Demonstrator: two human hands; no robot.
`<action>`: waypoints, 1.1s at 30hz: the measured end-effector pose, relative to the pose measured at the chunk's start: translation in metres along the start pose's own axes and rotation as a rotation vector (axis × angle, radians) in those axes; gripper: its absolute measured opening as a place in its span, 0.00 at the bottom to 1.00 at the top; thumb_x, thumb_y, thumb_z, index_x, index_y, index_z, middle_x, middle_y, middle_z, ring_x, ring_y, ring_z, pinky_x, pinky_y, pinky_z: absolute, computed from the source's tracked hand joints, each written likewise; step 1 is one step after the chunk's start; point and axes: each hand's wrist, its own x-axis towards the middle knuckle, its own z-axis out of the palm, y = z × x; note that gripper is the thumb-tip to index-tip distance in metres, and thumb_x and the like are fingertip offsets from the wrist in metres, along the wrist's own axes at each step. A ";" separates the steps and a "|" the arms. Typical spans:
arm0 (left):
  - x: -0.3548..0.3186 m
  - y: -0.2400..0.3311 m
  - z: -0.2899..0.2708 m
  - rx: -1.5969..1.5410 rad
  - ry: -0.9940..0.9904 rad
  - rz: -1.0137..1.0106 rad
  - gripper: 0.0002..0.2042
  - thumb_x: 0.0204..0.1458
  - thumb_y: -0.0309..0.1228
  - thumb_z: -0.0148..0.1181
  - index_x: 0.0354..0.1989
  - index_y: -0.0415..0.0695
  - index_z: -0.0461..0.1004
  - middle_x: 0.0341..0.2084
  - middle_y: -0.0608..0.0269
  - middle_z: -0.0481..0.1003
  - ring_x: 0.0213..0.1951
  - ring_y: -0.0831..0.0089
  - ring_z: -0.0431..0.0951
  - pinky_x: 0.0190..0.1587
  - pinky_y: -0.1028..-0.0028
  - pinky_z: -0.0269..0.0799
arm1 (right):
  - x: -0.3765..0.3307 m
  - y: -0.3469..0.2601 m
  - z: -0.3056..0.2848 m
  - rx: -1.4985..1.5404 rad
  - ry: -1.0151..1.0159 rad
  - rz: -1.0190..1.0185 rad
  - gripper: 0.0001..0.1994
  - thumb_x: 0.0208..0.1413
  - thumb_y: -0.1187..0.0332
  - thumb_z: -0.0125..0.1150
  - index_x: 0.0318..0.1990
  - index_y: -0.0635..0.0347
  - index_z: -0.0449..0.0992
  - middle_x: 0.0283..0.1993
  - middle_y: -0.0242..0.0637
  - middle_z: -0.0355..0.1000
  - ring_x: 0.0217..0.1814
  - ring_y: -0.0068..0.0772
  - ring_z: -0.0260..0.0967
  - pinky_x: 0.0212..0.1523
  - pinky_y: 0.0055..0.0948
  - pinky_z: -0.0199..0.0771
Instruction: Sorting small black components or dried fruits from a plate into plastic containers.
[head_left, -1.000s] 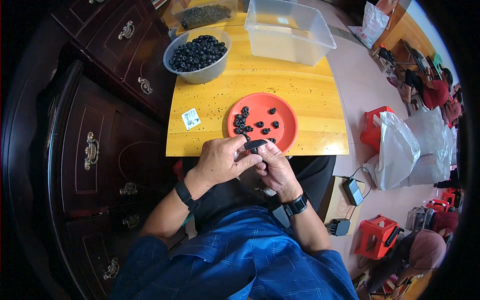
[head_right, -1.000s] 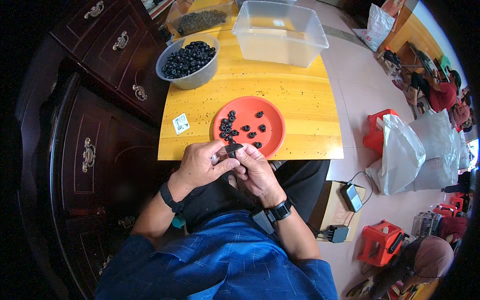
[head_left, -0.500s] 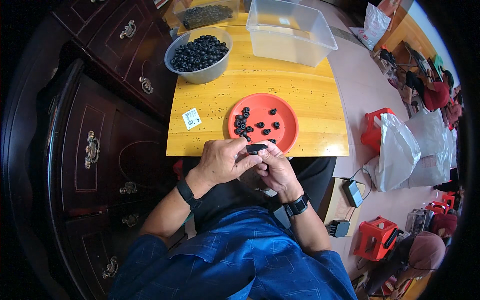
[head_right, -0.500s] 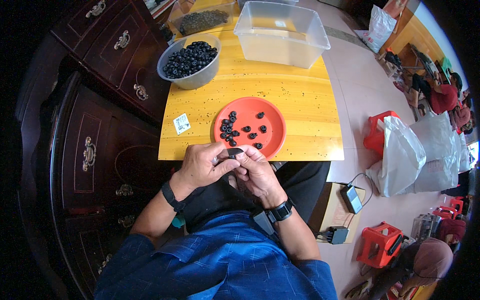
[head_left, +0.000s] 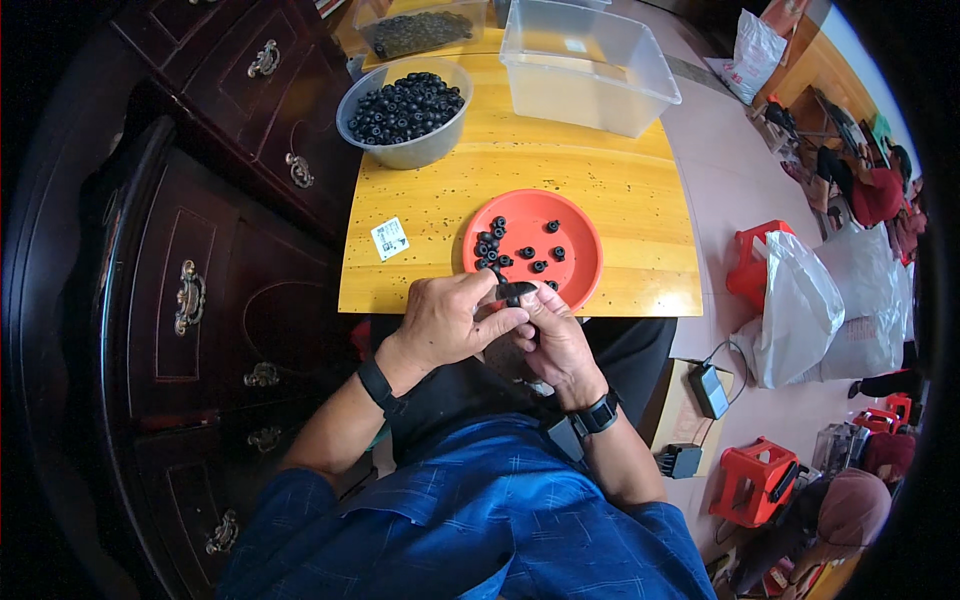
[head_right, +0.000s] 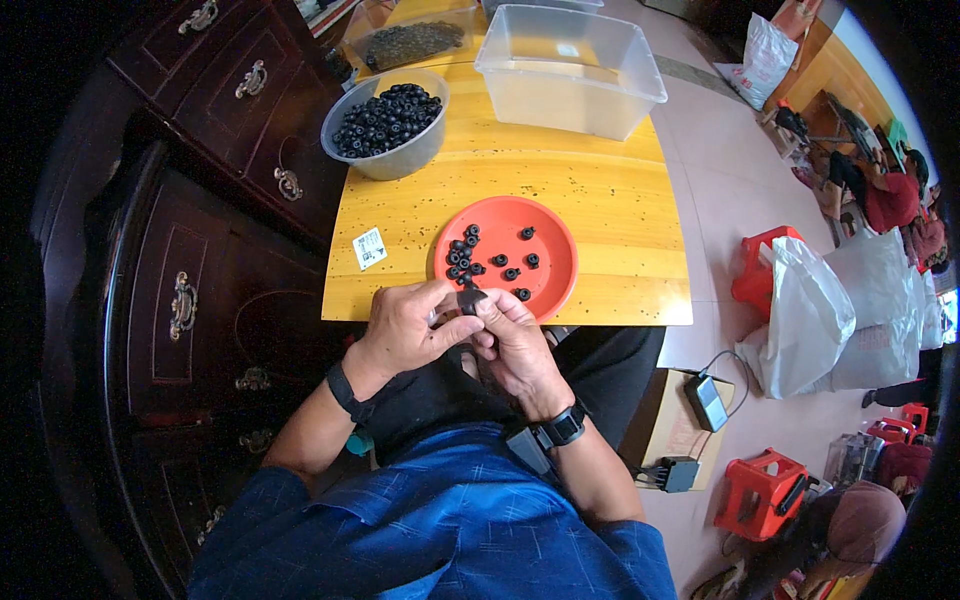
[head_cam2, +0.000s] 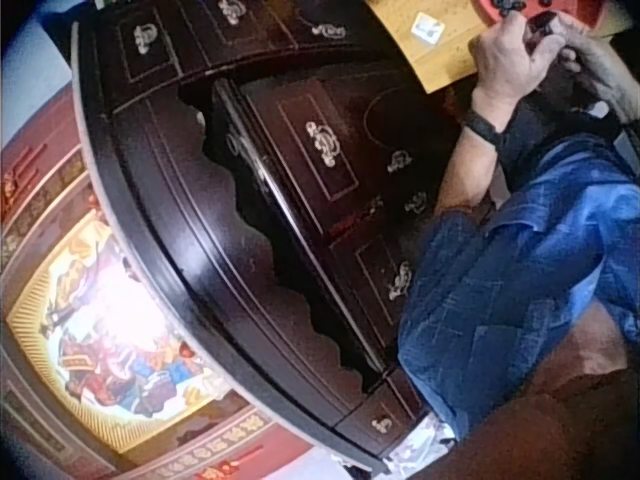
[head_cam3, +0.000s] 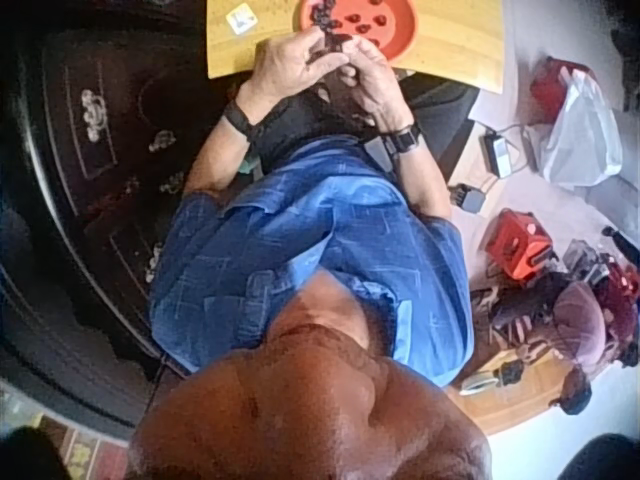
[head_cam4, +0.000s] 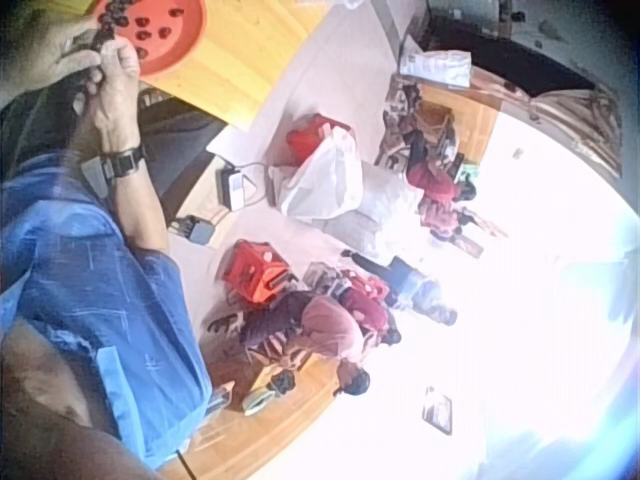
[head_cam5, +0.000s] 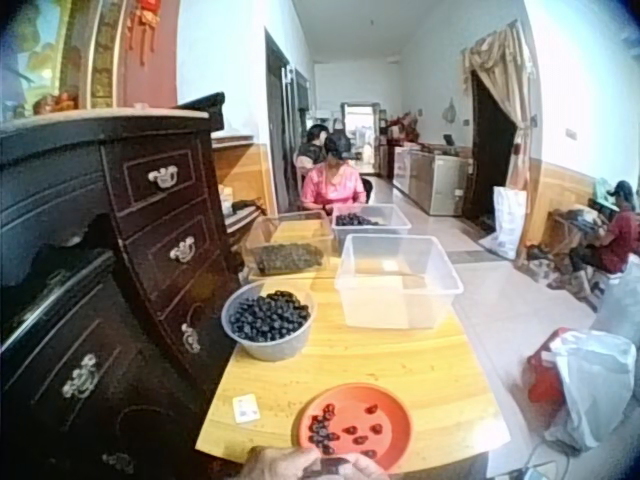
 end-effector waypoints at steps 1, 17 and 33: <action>0.002 0.000 -0.002 0.001 0.000 -0.001 0.16 0.50 0.44 0.68 0.31 0.44 0.75 0.18 0.59 0.75 0.20 0.63 0.78 0.22 0.67 0.69 | 0.000 0.000 -0.001 0.000 -0.001 0.001 0.06 0.64 0.66 0.59 0.40 0.58 0.74 0.29 0.24 0.69 0.24 0.11 0.59 0.24 0.12 0.61; 0.004 0.004 -0.003 0.095 -0.114 0.026 0.16 0.53 0.43 0.66 0.28 0.43 0.73 0.18 0.57 0.74 0.21 0.61 0.78 0.23 0.67 0.69 | 0.002 -0.002 -0.002 0.004 -0.002 0.003 0.06 0.64 0.67 0.58 0.42 0.59 0.73 0.31 0.26 0.70 0.24 0.11 0.59 0.23 0.11 0.61; 0.086 -0.048 -0.065 0.087 0.378 -0.147 0.17 0.52 0.37 0.68 0.42 0.35 0.77 0.20 0.60 0.75 0.24 0.77 0.73 0.30 0.72 0.71 | 0.005 -0.003 -0.008 0.306 0.044 0.168 0.15 0.68 0.60 0.50 0.52 0.62 0.72 0.51 0.43 0.75 0.43 0.30 0.72 0.38 0.22 0.73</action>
